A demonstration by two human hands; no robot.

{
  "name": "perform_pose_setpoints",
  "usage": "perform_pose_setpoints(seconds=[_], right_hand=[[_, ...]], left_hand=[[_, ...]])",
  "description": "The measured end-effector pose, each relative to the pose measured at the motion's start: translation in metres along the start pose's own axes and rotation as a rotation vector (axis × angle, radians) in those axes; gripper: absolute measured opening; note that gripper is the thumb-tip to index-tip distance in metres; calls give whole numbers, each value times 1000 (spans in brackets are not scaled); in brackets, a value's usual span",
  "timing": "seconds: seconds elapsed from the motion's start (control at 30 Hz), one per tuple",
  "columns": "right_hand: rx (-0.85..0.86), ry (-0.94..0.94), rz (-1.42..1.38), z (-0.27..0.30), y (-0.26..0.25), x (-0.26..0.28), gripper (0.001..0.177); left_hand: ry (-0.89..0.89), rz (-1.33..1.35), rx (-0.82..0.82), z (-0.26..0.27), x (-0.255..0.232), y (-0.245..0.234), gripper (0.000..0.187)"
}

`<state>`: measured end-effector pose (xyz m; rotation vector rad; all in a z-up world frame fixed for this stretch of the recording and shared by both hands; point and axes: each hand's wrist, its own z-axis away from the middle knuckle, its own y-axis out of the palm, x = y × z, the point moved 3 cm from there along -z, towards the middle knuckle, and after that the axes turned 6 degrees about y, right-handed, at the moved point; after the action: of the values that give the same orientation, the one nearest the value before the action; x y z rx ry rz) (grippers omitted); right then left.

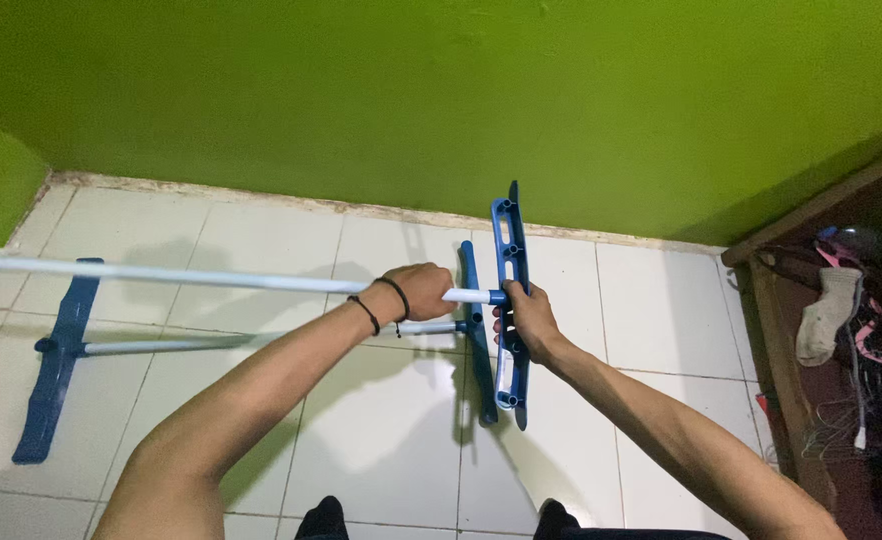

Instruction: The person assembles a flat-pack furniture frame by inserting white poles into blue plastic connectors and joining them into a rectangular structure. They repeatedly align and push the poles into the connectors, then place the assembled frame on a patterned rug.

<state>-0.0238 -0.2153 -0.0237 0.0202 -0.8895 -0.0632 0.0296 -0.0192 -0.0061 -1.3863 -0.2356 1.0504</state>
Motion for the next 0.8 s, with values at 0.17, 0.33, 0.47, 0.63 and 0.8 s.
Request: perform_pose_setpoints(seconds=[0.17, 0.33, 0.47, 0.63, 0.8], right_hand=[[-17, -240, 178, 9, 2, 5, 26], [4, -283, 138, 11, 4, 13, 26], [-3, -232, 161, 9, 4, 17, 27], [-19, -173, 151, 7, 1, 11, 27], [-21, -100, 63, -2, -4, 4, 26]], left_hand=[[-135, 471, 394, 4, 14, 7, 34], [-212, 638, 474, 9, 16, 6, 42], [-134, 453, 342, 2, 21, 9, 47], [-25, 213, 167, -10, 23, 19, 39], [-55, 194, 178, -8, 22, 14, 40]])
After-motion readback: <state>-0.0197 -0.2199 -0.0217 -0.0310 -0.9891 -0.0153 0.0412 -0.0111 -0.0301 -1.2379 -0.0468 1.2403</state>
